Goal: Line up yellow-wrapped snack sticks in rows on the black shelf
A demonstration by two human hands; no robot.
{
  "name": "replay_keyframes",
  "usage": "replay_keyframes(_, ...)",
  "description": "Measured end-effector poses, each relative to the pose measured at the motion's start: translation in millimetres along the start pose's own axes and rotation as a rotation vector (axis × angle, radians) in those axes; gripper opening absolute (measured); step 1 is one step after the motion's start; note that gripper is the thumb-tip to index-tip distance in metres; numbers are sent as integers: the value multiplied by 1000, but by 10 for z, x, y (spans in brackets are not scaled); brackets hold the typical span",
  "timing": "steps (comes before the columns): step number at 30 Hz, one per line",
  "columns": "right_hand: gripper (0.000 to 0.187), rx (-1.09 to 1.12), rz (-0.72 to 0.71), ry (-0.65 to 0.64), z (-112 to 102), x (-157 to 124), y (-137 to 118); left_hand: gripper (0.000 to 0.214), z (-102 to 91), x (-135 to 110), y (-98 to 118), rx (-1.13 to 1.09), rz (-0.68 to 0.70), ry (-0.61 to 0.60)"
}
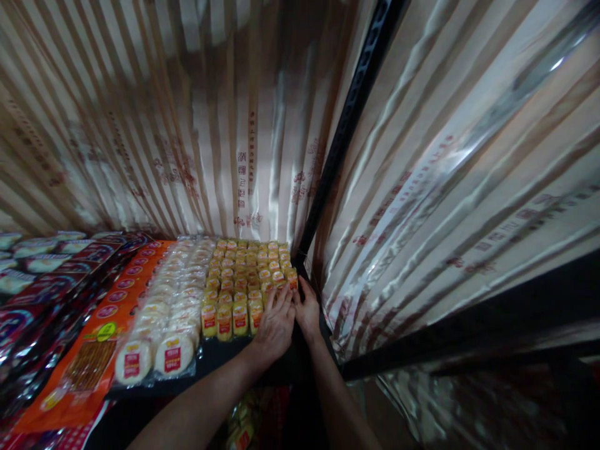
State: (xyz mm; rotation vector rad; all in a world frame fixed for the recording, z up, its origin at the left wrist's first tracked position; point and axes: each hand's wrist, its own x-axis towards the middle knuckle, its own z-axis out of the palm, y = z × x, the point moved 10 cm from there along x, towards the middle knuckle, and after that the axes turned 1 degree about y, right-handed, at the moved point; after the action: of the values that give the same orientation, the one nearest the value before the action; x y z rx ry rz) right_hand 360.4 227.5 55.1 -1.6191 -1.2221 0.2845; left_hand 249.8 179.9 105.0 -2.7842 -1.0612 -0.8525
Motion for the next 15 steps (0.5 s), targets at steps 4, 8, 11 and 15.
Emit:
replay_keyframes(4,57,38,93,18,-74,-105,28,39,-61,-68,55,-47,-5,-21)
replay_keyframes(8,54,33,161,55,-208,-351,-28,46,-38,-241,126,-116,-29,-76)
replay_keyframes(11,49,18,176,78,-321,-616,-149,47,-51,-446,208,-156,-43,-97)
replay_keyframes(15,43,64,176,77,-409,-1059,-352,41,-277,-781,363,-195,-12,-51)
